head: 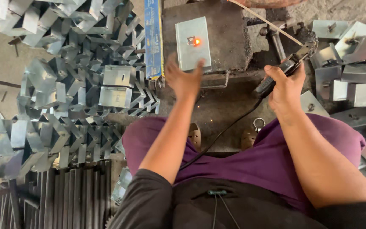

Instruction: The person welds metal pieces together and uses a hammer to secure a ring attachment onto a metal box.

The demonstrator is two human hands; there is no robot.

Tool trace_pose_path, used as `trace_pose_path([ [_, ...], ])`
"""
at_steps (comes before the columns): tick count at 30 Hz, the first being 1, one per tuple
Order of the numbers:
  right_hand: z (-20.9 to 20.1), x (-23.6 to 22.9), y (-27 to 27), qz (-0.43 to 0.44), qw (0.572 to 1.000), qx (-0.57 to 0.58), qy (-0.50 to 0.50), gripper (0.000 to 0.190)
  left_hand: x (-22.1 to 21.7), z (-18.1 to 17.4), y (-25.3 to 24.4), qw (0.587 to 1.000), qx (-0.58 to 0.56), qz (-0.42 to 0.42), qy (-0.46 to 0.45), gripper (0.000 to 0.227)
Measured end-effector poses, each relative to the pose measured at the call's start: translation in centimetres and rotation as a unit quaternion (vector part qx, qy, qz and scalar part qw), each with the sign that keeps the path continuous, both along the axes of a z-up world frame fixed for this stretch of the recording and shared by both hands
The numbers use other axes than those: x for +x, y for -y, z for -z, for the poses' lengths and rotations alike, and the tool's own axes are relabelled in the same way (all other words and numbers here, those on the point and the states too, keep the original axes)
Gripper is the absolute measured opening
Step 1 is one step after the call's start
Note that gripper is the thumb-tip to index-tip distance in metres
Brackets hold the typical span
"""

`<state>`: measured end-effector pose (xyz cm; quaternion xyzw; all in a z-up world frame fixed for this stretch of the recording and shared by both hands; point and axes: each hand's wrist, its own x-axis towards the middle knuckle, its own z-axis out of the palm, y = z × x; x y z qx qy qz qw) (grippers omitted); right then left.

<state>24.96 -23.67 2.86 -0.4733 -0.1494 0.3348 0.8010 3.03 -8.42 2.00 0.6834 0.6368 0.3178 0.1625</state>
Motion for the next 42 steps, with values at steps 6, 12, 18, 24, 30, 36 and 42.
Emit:
trace_pose_path([
  [6,-0.5,-0.2,-0.3,0.003,1.0,0.024,-0.004,0.038,4.0,-1.1,3.6,0.989,-0.126,-0.076,0.008,0.126],
  [12,1.0,1.0,0.4,0.021,0.999,0.035,0.001,0.037,2.6,-0.7,2.3,0.987,-0.036,-0.118,0.099,0.101],
  [18,2.8,2.7,0.6,0.046,0.997,0.06,0.008,0.042,-3.0,-2.1,2.7,0.561,-0.391,0.01,0.729,0.077],
  [24,0.6,2.7,1.0,0.041,0.997,0.052,-0.045,0.044,-2.3,-3.6,5.9,0.453,-0.426,0.125,0.773,0.087],
  [30,-0.5,2.3,1.8,0.028,0.998,0.045,-0.04,0.041,-2.6,1.4,-0.7,0.68,-0.32,0.144,0.644,0.085],
  [36,-1.2,2.7,2.8,-0.018,0.999,0.01,-0.035,0.037,-6.8,-1.6,-7.7,0.93,-0.053,0.355,-0.077,0.123],
  [42,-1.6,1.1,3.7,-0.063,0.981,-0.105,0.15,0.038,-5.5,-5.7,-8.9,0.883,-0.079,0.311,-0.343,0.129],
])
